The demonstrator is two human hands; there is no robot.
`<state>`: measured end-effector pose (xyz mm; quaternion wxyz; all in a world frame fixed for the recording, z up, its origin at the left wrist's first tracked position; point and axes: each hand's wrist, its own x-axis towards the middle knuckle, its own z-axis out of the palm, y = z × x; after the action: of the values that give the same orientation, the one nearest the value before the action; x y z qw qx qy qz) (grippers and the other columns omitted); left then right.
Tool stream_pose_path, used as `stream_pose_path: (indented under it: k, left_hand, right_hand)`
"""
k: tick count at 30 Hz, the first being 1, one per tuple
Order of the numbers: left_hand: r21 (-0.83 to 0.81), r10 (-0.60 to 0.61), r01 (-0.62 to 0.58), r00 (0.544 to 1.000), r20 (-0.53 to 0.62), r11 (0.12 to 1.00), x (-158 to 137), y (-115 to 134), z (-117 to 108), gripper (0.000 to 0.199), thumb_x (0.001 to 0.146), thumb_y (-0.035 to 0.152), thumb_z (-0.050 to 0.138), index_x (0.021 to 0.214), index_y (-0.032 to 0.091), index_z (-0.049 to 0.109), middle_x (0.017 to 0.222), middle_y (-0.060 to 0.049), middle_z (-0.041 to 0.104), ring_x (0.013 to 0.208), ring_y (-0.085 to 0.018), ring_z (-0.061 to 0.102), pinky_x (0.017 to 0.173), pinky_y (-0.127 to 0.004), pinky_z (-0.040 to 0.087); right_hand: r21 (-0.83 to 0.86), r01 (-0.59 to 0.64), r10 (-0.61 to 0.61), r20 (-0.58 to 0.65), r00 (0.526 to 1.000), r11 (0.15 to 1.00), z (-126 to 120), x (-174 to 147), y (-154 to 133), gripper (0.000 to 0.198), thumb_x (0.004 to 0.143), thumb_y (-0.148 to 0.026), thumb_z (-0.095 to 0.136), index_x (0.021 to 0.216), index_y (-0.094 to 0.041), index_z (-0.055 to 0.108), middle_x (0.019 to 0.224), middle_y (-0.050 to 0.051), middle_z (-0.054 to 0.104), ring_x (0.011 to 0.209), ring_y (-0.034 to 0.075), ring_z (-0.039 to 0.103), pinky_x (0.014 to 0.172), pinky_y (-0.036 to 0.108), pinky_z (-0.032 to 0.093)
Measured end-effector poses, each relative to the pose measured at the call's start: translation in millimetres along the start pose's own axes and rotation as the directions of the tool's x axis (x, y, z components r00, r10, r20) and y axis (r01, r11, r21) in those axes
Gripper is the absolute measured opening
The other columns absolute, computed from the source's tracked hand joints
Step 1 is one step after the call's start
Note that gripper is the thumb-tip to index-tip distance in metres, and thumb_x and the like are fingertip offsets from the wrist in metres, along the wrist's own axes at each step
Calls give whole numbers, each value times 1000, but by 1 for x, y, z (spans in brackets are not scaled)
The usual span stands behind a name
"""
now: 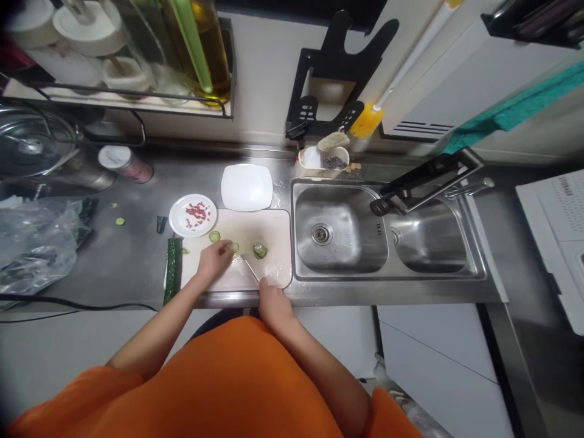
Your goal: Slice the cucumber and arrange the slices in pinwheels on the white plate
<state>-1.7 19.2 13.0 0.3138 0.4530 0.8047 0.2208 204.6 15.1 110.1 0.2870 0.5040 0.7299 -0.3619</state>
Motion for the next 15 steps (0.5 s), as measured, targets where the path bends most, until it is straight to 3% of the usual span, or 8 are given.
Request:
stream_pose_path:
  k: [8, 15]
  left_hand:
    - [111, 157, -151, 987, -39, 982, 1, -11, 3, 28, 76, 24, 58, 102, 19, 67, 88, -5, 67, 85, -19, 60, 81, -28, 46]
    - [87, 182, -175, 981, -73, 981, -1, -13, 6, 25, 78, 26, 58, 101, 18, 67, 88, -6, 66, 86, -19, 60, 82, -29, 47]
  right_hand:
    - [-39, 13, -15, -42, 999, 999, 2, 5, -8, 35, 84, -6, 35, 118, -13, 42, 94, 14, 64, 95, 25, 62, 71, 29, 41]
    - [-84, 57, -68, -133, 989, 995, 6, 15, -28, 39, 85, -2, 30, 122, -11, 40, 95, 16, 65, 94, 25, 63, 72, 29, 44]
